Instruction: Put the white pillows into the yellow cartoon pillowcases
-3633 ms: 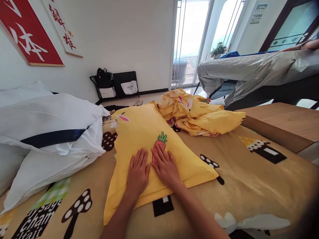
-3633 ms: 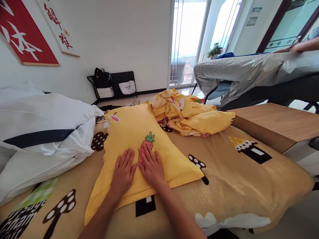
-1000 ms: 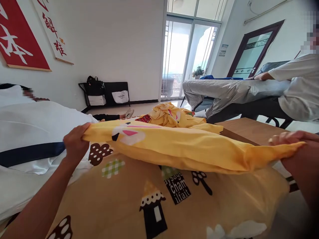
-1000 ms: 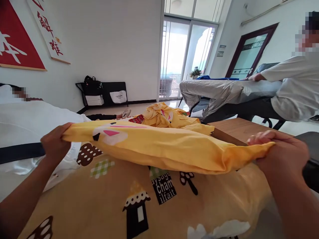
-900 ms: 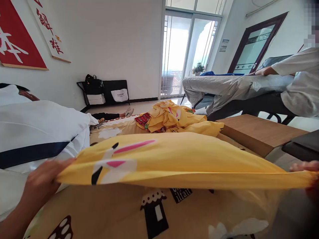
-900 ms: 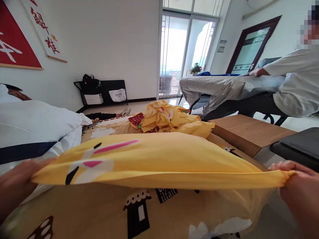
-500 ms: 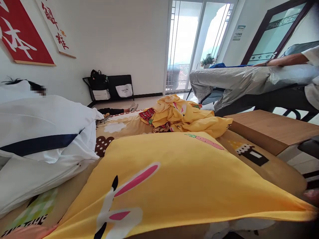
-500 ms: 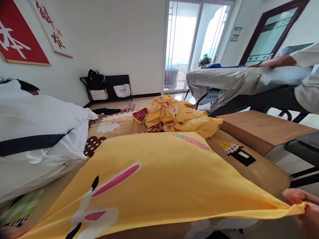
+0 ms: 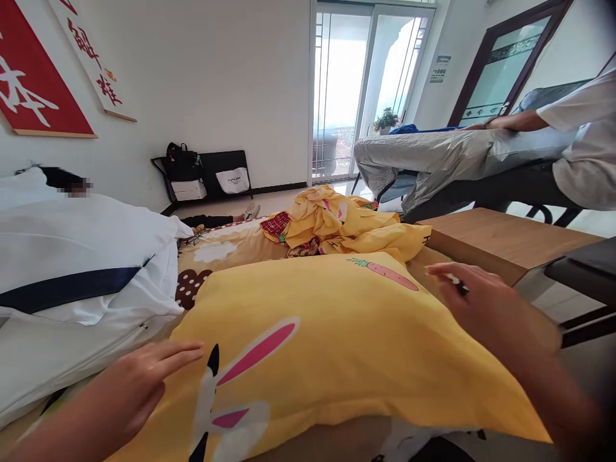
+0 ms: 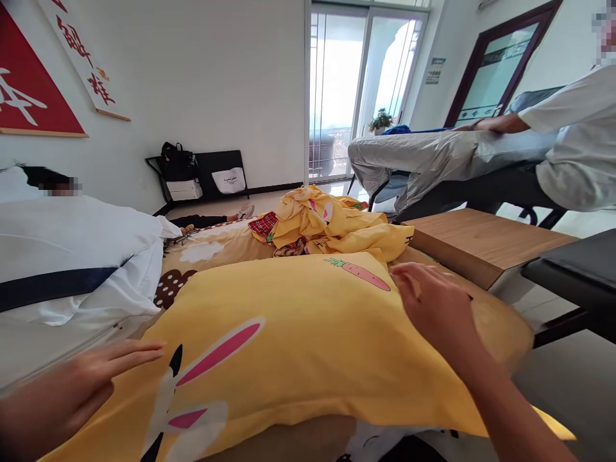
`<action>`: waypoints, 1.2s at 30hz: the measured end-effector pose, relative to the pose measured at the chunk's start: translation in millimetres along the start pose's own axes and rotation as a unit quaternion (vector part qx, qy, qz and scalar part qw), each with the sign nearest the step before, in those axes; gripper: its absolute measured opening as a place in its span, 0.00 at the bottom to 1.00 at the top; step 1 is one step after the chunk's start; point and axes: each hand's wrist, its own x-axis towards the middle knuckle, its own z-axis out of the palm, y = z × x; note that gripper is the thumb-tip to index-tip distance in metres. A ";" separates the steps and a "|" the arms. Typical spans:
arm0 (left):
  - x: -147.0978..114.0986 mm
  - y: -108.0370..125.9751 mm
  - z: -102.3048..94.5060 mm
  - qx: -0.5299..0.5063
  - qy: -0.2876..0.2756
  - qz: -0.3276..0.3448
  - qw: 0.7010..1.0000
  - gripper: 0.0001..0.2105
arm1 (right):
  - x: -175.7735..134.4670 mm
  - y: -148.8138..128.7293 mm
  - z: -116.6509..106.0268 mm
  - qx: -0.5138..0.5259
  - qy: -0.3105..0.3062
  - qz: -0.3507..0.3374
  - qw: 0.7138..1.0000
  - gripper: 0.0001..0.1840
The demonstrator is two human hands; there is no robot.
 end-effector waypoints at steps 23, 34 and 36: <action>213.1 45.4 15.2 0.042 -0.124 0.012 0.991 0.20 | 84.4 -126.5 45.5 -0.075 -0.180 -0.106 0.975 0.23; 238.4 36.1 166.2 0.028 -0.119 -0.075 0.990 0.24 | 65.9 -88.6 179.7 0.003 -0.342 -0.072 0.937 0.28; 225.8 -6.5 155.4 0.030 -0.097 -0.108 0.989 0.26 | 76.0 -50.0 178.1 -0.002 -0.355 -0.025 0.934 0.29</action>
